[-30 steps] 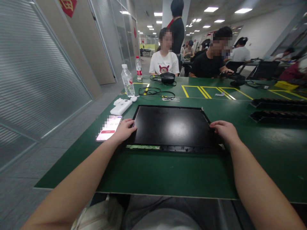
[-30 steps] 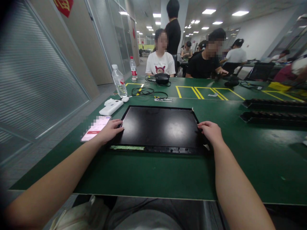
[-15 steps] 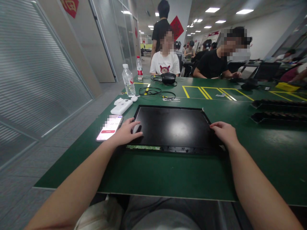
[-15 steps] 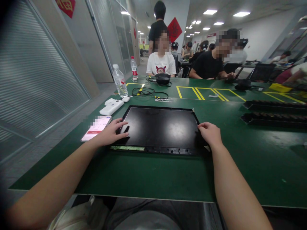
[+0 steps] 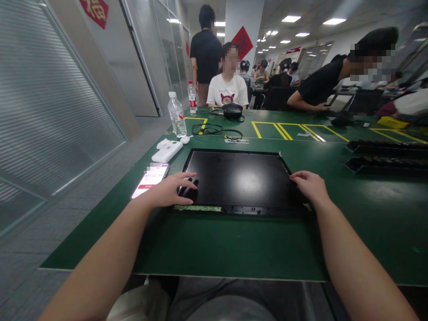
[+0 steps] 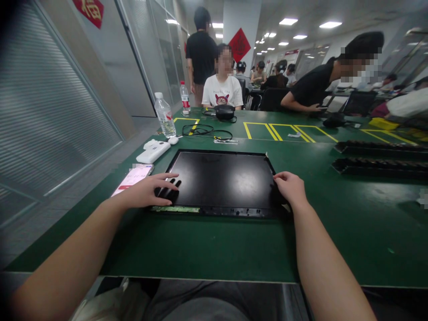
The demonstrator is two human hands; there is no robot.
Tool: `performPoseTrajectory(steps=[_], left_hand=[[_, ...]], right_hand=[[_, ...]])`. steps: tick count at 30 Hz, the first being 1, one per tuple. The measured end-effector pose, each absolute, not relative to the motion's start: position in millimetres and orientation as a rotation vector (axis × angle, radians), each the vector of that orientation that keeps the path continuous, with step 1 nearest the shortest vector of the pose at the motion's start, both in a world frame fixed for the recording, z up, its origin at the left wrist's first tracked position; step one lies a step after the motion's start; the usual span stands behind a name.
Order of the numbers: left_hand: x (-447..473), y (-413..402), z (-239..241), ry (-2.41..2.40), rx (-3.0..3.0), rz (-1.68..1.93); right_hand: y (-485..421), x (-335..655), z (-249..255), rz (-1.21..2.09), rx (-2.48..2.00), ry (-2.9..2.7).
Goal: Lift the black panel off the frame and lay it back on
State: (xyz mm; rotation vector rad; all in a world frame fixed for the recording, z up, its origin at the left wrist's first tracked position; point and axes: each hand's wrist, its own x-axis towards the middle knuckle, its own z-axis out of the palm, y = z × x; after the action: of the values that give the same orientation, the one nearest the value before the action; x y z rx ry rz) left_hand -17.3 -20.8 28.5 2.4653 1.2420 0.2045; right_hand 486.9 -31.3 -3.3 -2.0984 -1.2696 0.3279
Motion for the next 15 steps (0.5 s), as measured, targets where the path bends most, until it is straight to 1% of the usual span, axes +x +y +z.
performPoseTrajectory(steps=[7,15], left_hand=[[-18.4,-21.2,30.8,1.215,2.481,0.192],[-20.7,-19.2,23.2,1.150,2.484,0.304]], right_hand=[[-32.5,484.3,-1.0,0.321,-2.096,-1.252],[-33.4,483.4,-0.5,0.314,-2.106,-1.268]])
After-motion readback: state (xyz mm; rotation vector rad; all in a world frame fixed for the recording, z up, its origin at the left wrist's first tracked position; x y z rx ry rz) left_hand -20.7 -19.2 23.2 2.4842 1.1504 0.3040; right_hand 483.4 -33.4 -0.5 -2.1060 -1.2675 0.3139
